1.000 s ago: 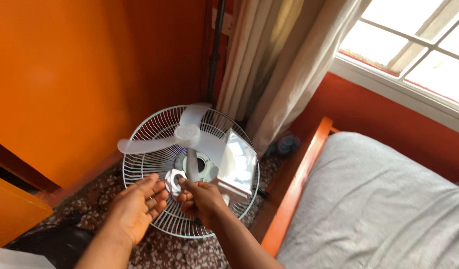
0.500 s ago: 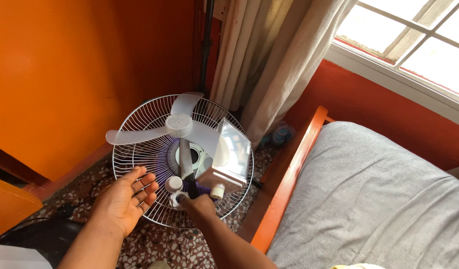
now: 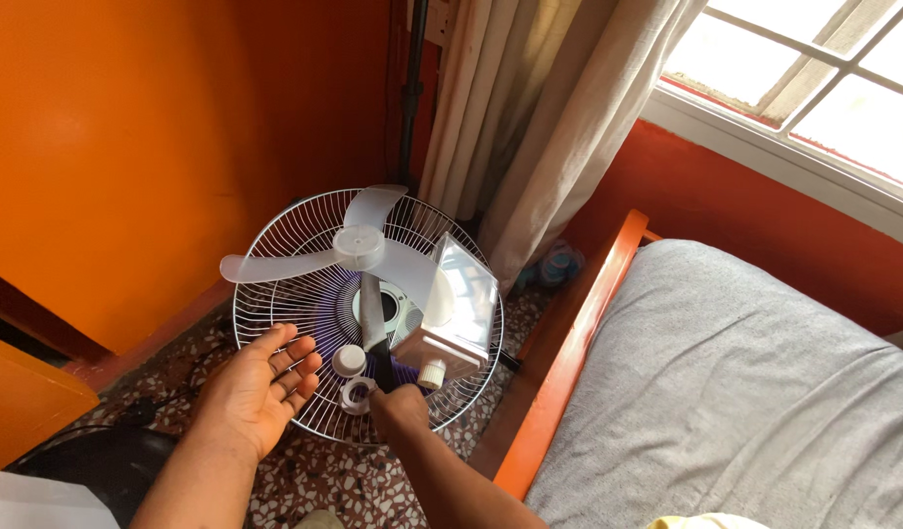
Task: The person uses a knife to pry and manipulate the central hub of a standing electric fan. They repeatedly insert the knife into the hub and apply leverage while holding the fan cage, attempting to loosen or remove a component.
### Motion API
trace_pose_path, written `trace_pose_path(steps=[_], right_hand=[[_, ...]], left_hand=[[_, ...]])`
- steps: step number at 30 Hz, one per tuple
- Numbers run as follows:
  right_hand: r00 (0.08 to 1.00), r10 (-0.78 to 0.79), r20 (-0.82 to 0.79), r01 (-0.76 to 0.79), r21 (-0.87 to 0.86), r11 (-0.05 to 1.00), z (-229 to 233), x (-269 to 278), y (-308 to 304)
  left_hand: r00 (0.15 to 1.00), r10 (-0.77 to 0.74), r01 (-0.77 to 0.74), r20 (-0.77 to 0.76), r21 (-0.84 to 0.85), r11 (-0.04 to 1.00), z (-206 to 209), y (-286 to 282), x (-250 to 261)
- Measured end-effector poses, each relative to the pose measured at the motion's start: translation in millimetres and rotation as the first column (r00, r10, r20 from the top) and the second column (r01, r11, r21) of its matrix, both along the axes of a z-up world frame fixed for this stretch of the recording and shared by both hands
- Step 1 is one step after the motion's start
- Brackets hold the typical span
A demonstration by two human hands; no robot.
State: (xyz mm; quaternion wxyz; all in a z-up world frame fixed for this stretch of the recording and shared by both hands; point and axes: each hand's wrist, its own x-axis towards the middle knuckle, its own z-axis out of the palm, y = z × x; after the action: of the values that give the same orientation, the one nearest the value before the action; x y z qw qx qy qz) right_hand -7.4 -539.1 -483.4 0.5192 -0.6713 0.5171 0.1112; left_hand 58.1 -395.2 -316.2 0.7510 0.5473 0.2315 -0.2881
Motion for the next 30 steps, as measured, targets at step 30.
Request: trace_pose_path(steps=[30], right_hand=[[0.645, 0.084, 0.76, -0.474, 0.311, 0.824, 264, 10, 77]], left_hand=[[0.668, -0.71, 0.409, 0.224, 0.686, 0.602, 226, 106, 19]])
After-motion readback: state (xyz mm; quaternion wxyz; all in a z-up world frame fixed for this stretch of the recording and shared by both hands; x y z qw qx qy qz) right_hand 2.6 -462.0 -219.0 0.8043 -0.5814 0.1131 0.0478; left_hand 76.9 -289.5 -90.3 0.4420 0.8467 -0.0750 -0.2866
